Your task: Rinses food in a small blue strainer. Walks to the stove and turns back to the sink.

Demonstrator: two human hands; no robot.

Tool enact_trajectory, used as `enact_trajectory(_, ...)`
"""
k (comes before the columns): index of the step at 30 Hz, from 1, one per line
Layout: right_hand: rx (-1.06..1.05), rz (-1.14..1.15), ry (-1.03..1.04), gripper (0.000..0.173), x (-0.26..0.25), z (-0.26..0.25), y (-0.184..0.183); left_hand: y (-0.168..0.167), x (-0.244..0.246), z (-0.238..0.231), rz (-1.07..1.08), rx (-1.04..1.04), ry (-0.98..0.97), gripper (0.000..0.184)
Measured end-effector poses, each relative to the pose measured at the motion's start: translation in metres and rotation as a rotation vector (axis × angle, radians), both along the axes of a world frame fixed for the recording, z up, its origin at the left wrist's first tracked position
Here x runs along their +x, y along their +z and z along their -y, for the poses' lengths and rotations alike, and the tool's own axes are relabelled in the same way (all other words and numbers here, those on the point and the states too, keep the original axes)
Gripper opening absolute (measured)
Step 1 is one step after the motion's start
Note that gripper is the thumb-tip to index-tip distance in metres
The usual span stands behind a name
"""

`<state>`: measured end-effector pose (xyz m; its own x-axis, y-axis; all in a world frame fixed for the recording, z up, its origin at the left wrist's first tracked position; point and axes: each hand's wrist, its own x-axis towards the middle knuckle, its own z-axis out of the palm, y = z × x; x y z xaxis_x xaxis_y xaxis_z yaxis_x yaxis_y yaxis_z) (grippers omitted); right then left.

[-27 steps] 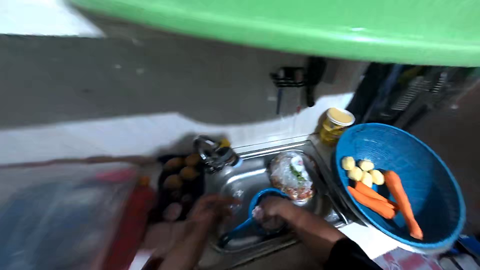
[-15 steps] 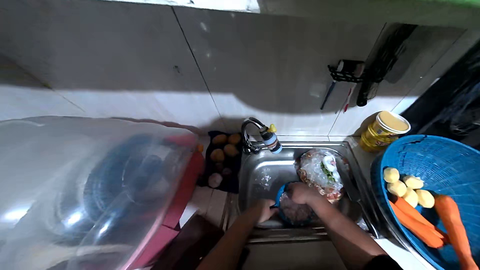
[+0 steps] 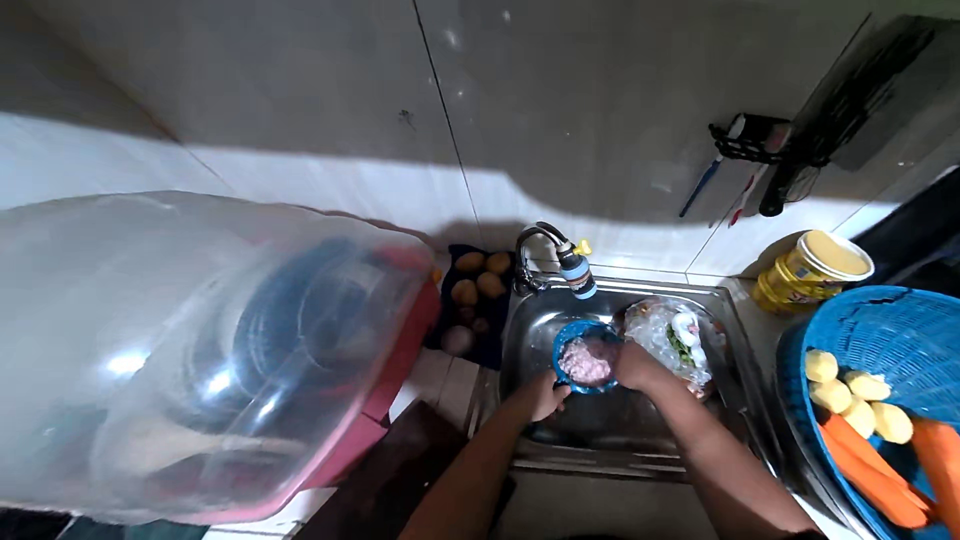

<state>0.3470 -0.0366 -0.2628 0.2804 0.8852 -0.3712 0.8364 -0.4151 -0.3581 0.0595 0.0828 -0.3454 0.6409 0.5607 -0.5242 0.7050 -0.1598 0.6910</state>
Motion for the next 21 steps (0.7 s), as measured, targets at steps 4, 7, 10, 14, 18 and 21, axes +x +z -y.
enact_trajectory(4,0.004,0.066,-0.27,0.058,-0.011,-0.004,-0.048,0.007,0.002,0.005,0.076,-0.087,0.014,0.05)
enact_trajectory(7,0.104,0.202,-0.306,0.066,-0.019,-0.011,-0.079,-0.001,0.001,0.003,0.063,-0.057,0.025,0.049)
enact_trajectory(10,0.088,0.16,-0.236,0.054,-0.028,-0.014,-0.075,-0.013,0.002,0.004,0.04,0.037,0.01,0.053)
enact_trajectory(14,0.028,0.105,0.079,0.072,-0.036,-0.029,-0.105,-0.009,0.011,0.021,0.024,0.204,-0.091,0.063)
enact_trajectory(18,0.075,-0.316,-0.204,0.061,-0.049,-0.029,-0.049,-0.005,0.014,0.016,0.015,0.097,-0.085,0.067)
enact_trajectory(21,0.014,-0.372,-0.173,0.038,-0.041,-0.034,0.022,-0.011,0.011,0.006,0.042,-0.075,-0.001,0.066)
